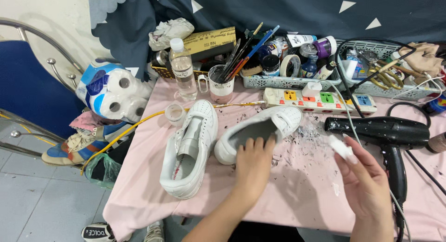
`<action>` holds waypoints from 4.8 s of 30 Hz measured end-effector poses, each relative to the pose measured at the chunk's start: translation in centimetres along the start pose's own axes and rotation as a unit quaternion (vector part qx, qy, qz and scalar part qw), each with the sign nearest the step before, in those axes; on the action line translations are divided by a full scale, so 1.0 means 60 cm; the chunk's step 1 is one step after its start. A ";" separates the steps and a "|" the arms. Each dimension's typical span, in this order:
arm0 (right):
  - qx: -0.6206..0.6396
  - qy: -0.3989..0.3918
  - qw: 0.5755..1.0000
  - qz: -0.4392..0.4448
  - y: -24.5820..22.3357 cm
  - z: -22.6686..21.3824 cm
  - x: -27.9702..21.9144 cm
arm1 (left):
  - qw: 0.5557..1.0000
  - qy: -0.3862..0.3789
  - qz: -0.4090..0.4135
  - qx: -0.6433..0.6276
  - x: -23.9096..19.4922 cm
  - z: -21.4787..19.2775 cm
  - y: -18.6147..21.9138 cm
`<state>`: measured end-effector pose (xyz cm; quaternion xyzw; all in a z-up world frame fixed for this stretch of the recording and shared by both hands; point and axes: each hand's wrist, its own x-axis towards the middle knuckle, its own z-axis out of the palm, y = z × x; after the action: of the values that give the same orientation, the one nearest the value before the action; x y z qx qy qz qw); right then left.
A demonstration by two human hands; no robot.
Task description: The person cleans a pair of white sneakers on a cluttered table. They use a small white sponge, dipping it into a clear liquid from a plastic bottle to wipe the shoe's exterior and sole. The person handles the shoes one at a time, rotating them to access different areas.
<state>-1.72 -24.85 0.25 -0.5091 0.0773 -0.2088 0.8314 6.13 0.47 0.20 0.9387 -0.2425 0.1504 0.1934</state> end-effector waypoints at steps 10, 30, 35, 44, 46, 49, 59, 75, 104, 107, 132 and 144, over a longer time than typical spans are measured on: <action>-0.169 -0.124 0.978 0.018 0.000 0.043 0.017 | 0.931 -0.276 0.073 -0.229 -0.141 0.002 0.058; -0.576 -0.494 0.619 -0.203 0.028 0.313 0.078 | 0.900 0.020 -0.185 -0.394 -0.138 0.011 -0.095; -0.508 -0.568 0.564 -0.318 0.066 0.335 0.043 | 0.903 0.020 -0.193 -0.383 -0.147 0.012 -0.091; -0.563 -0.552 0.515 -0.336 0.009 0.286 0.106 | 0.919 0.002 -0.170 -0.355 -0.144 0.006 -0.098; -0.499 -0.552 0.541 -0.392 0.017 0.297 0.087 | 0.920 -0.003 -0.178 -0.350 -0.142 0.002 -0.095; -0.474 -0.586 0.525 -0.396 0.043 0.303 0.051 | 0.924 -0.003 -0.191 -0.331 -0.138 0.001 -0.088; -0.610 -0.490 0.484 -0.391 -0.020 0.228 0.125 | 0.932 0.005 -0.147 -0.331 -0.138 -0.011 -0.093; -0.595 -0.471 0.486 -0.434 -0.055 0.180 0.185 | 0.946 -0.026 -0.134 -0.292 -0.133 -0.016 -0.092; -0.554 -0.439 0.541 -0.455 -0.031 0.101 0.197 | 0.946 -0.026 -0.138 -0.291 -0.130 -0.013 -0.092; -0.582 -0.392 0.571 -0.426 -0.016 0.069 0.200 | 0.947 -0.022 -0.135 -0.290 -0.132 -0.012 -0.093; -0.542 -0.259 0.683 -0.417 0.024 0.083 0.139 | 0.948 -0.016 -0.142 -0.283 -0.132 -0.010 -0.092; -0.587 -0.308 0.618 -0.423 -0.006 0.044 0.180 | 0.944 -0.015 -0.136 -0.301 -0.132 -0.007 -0.093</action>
<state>8.82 -27.48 2.70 -0.8994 -0.3013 -0.2789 0.1502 2.29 8.30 -4.00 0.8627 -0.1497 0.0290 0.4821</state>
